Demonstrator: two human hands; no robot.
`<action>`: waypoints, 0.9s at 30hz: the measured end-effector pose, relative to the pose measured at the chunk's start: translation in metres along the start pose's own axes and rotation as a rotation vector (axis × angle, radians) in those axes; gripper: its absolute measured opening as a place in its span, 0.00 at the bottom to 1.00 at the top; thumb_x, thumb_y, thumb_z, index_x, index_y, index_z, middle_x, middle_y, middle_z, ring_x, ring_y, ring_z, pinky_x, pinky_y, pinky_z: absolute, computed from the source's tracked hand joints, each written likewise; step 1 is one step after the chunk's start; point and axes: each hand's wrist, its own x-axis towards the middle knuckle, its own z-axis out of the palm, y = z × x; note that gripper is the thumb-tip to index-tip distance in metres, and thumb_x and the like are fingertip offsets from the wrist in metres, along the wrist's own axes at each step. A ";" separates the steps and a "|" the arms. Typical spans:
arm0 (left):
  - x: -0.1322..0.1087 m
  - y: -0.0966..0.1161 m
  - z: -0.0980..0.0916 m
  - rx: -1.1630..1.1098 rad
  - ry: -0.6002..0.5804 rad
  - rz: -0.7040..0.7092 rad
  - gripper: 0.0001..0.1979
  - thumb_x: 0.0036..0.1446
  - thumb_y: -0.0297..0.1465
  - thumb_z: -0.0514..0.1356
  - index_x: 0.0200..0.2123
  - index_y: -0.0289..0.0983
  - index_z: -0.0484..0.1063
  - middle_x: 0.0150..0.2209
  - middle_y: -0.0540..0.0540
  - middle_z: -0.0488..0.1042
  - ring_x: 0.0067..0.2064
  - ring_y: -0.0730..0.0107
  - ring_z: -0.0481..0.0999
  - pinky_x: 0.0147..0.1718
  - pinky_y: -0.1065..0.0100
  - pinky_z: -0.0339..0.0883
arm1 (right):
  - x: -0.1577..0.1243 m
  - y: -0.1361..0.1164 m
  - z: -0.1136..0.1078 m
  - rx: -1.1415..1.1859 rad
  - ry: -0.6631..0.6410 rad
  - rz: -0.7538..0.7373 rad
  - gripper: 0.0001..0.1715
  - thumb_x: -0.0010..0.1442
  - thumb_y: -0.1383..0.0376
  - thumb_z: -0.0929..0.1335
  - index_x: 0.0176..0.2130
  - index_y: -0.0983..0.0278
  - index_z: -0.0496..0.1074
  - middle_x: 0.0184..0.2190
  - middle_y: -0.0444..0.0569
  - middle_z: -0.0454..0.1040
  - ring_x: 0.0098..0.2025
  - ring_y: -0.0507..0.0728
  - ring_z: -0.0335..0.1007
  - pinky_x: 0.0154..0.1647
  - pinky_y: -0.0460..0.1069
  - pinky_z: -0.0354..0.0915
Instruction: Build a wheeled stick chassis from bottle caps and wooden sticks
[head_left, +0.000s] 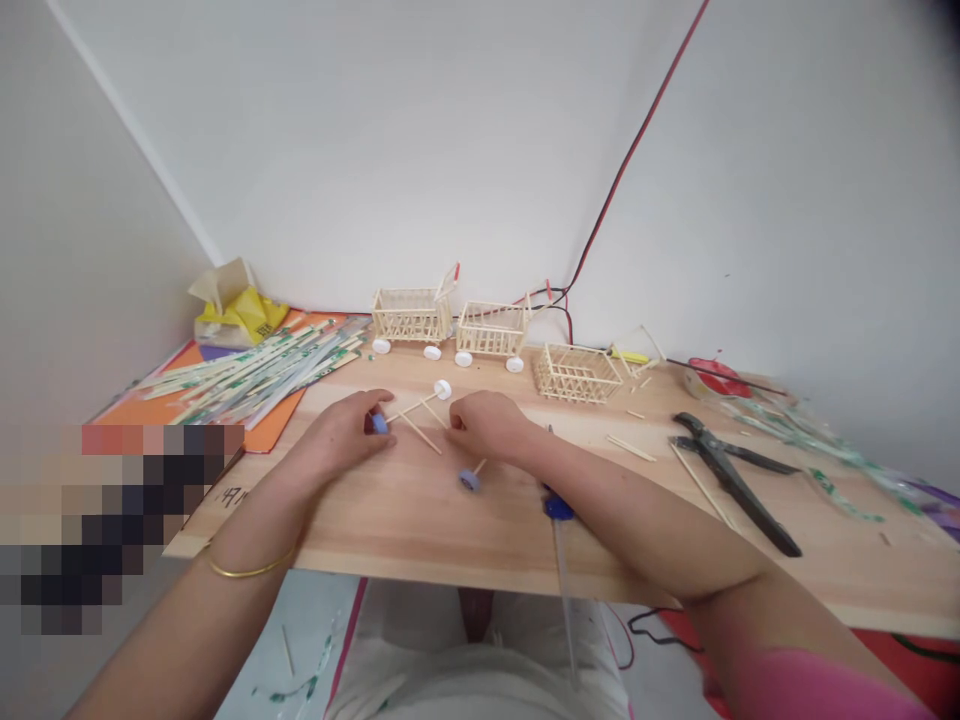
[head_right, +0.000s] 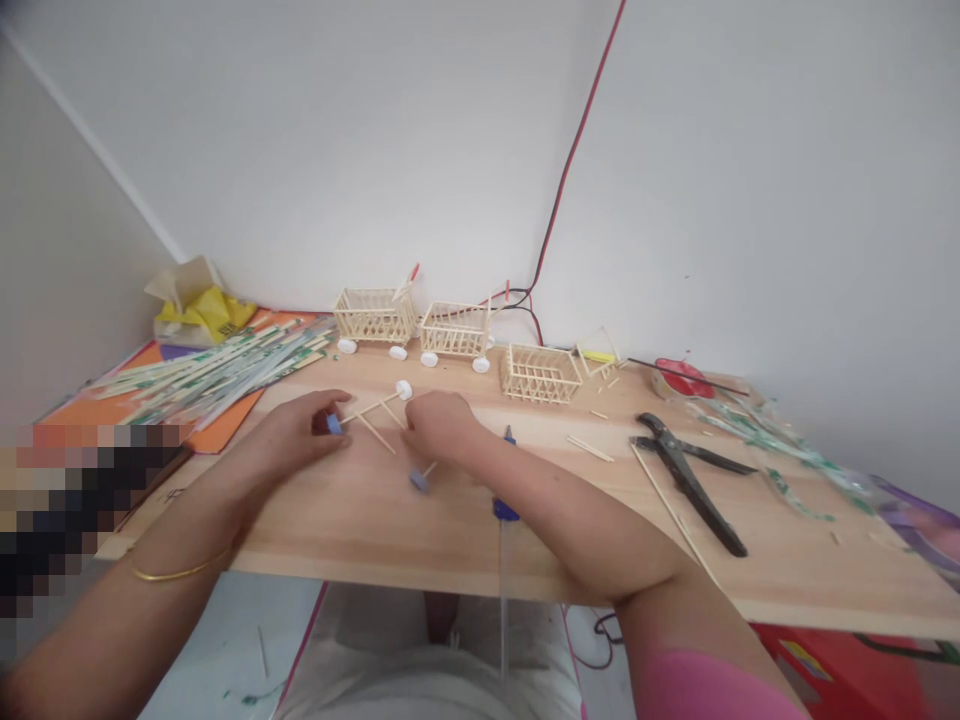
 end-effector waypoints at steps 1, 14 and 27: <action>0.000 0.001 0.001 0.004 0.002 0.004 0.28 0.44 0.37 0.61 0.51 0.38 0.68 0.37 0.48 0.73 0.33 0.67 0.72 0.34 0.67 0.65 | 0.000 0.001 0.000 0.001 -0.001 0.000 0.14 0.58 0.60 0.63 0.35 0.64 0.76 0.36 0.53 0.78 0.38 0.58 0.72 0.35 0.48 0.61; 0.001 0.006 0.009 0.114 0.019 0.052 0.26 0.47 0.37 0.60 0.52 0.38 0.66 0.39 0.46 0.72 0.39 0.63 0.72 0.38 0.66 0.64 | -0.003 0.011 -0.004 0.006 0.007 0.028 0.13 0.55 0.57 0.66 0.34 0.62 0.76 0.34 0.51 0.78 0.37 0.58 0.72 0.33 0.48 0.60; 0.003 0.002 0.010 -0.007 0.024 0.060 0.32 0.43 0.43 0.65 0.52 0.38 0.67 0.38 0.48 0.72 0.32 0.68 0.70 0.33 0.68 0.64 | -0.063 0.058 -0.028 0.234 0.181 0.124 0.13 0.58 0.56 0.66 0.30 0.63 0.73 0.26 0.45 0.74 0.27 0.51 0.65 0.26 0.45 0.53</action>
